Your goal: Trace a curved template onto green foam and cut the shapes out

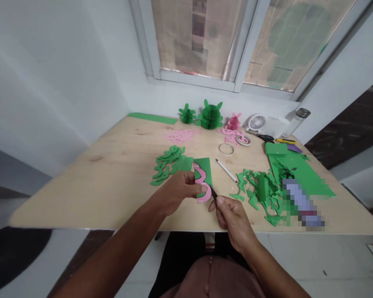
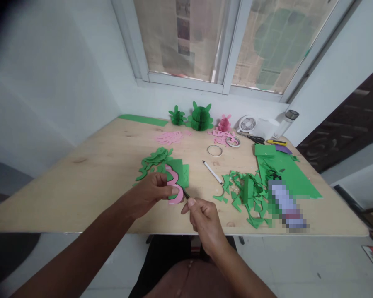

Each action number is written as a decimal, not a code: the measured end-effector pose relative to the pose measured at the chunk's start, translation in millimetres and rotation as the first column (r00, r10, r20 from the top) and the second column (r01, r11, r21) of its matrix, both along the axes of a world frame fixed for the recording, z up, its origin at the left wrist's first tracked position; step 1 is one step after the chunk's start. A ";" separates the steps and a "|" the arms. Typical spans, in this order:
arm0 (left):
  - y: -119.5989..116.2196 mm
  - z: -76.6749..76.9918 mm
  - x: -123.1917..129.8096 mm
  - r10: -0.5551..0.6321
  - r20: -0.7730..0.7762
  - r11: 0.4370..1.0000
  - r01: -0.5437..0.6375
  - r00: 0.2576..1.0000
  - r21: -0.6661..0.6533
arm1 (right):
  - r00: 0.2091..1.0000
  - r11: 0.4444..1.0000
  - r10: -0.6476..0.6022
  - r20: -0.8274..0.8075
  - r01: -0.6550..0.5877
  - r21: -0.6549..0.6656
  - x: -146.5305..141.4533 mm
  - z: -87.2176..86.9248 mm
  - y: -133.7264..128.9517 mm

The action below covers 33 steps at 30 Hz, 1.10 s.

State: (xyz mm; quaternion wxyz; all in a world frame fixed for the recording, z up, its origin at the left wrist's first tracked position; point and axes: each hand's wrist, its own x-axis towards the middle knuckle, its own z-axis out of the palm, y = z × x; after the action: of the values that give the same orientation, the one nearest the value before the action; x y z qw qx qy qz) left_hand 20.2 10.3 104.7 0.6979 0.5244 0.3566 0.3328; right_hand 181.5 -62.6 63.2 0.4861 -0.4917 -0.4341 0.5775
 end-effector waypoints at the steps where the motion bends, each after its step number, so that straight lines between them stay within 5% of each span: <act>1: 0.4 0.0 -0.2 0.000 -0.005 1.000 0.000 1.000 -0.004 | 1.000 1.000 0.000 -0.006 0.000 -0.001 0.1 0.1 -0.1; 33: 12.3 5.9 6.0 -0.038 -0.110 0.999 0.040 0.993 0.011 | 1.000 1.000 0.005 0.019 -0.005 0.000 6.5 2.5 11.3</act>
State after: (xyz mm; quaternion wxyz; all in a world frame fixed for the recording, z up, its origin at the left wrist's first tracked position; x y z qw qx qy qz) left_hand 26.1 22.6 110.6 0.6800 0.5535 0.3819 0.2923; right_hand 187.9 -51.3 65.7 0.4805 -0.4960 -0.4401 0.5740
